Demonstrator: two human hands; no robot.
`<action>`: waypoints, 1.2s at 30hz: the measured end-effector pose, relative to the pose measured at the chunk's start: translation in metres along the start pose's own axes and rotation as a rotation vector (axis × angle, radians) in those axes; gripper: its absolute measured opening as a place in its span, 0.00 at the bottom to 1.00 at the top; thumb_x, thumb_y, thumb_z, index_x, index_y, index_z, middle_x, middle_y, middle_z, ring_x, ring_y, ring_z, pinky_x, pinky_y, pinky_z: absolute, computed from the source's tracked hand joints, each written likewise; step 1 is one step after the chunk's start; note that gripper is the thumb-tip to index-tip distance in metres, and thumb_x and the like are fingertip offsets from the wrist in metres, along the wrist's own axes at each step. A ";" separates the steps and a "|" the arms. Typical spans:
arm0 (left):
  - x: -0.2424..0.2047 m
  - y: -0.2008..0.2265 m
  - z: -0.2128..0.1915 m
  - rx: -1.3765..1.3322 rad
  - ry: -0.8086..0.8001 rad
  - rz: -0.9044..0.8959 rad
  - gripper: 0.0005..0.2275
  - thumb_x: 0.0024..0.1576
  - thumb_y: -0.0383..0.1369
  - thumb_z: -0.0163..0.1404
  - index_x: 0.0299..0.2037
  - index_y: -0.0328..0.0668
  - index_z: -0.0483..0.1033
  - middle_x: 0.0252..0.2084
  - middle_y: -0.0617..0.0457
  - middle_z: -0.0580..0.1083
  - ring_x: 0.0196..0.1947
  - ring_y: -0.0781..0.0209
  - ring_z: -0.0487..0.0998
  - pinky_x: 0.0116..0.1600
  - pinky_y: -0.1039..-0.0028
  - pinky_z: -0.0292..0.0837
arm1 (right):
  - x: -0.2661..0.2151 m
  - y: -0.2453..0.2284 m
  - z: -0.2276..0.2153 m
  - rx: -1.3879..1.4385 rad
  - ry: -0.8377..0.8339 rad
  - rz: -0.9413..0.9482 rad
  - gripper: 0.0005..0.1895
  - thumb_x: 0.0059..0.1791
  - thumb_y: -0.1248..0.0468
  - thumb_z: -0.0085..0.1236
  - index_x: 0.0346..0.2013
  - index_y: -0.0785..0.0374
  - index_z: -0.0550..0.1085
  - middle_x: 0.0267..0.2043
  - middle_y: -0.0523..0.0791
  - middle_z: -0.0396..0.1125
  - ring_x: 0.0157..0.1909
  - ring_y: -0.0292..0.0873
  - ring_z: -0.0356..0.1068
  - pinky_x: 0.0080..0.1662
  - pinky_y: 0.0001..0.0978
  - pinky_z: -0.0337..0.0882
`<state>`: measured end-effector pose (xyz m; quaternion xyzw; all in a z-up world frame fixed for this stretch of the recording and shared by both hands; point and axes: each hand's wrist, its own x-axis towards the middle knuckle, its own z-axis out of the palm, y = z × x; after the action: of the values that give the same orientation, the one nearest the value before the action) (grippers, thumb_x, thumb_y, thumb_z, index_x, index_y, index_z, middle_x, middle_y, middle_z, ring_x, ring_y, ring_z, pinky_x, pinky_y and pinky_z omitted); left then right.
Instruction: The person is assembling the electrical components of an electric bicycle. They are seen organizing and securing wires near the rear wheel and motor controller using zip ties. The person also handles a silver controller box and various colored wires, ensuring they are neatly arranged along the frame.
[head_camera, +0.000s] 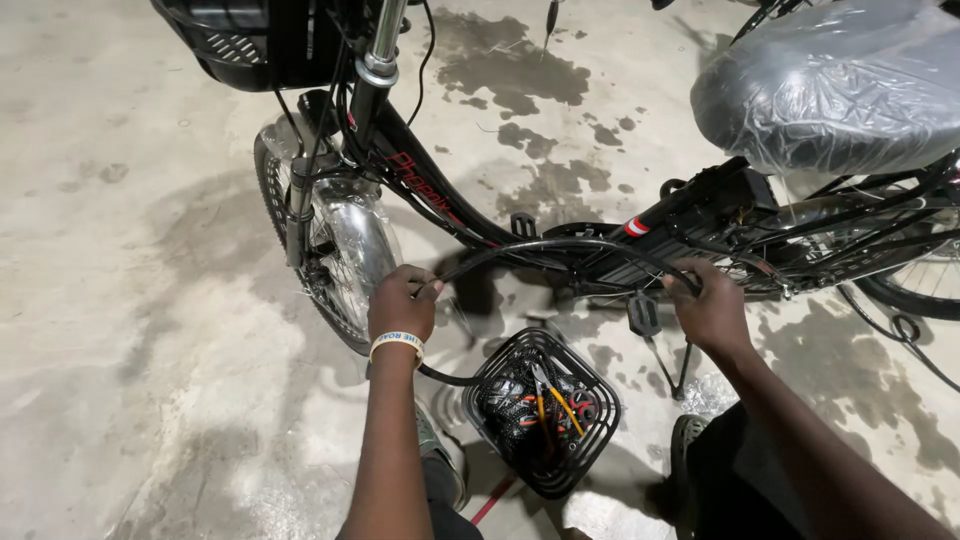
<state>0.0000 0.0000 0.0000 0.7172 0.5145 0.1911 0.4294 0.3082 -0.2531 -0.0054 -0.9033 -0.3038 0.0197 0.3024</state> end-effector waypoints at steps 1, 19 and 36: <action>0.001 -0.004 0.000 0.000 0.001 -0.001 0.05 0.53 0.38 0.55 0.37 0.53 0.79 0.36 0.53 0.78 0.43 0.47 0.78 0.49 0.58 0.72 | -0.008 -0.014 -0.002 0.000 -0.001 -0.001 0.13 0.48 0.58 0.60 0.47 0.51 0.77 0.30 0.47 0.71 0.35 0.50 0.71 0.41 0.41 0.70; 0.010 0.009 0.072 -0.497 -0.380 -0.020 0.15 0.63 0.37 0.41 0.34 0.33 0.76 0.21 0.45 0.70 0.17 0.61 0.70 0.24 0.75 0.68 | -0.064 -0.048 -0.010 0.735 -0.213 0.251 0.18 0.47 0.71 0.56 0.46 0.82 0.65 0.26 0.61 0.66 0.25 0.50 0.69 0.29 0.39 0.72; -0.027 0.078 0.199 -0.652 -0.445 -0.191 0.08 0.52 0.27 0.53 0.31 0.44 0.64 0.30 0.44 0.79 0.26 0.59 0.77 0.26 0.74 0.71 | -0.036 -0.010 0.023 0.871 -0.662 0.066 0.09 0.48 0.57 0.56 0.31 0.59 0.69 0.24 0.44 0.67 0.29 0.39 0.67 0.40 0.31 0.66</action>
<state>0.1769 -0.1164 -0.0429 0.5164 0.3855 0.1435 0.7511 0.2687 -0.2543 -0.0242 -0.6491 -0.3179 0.4364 0.5359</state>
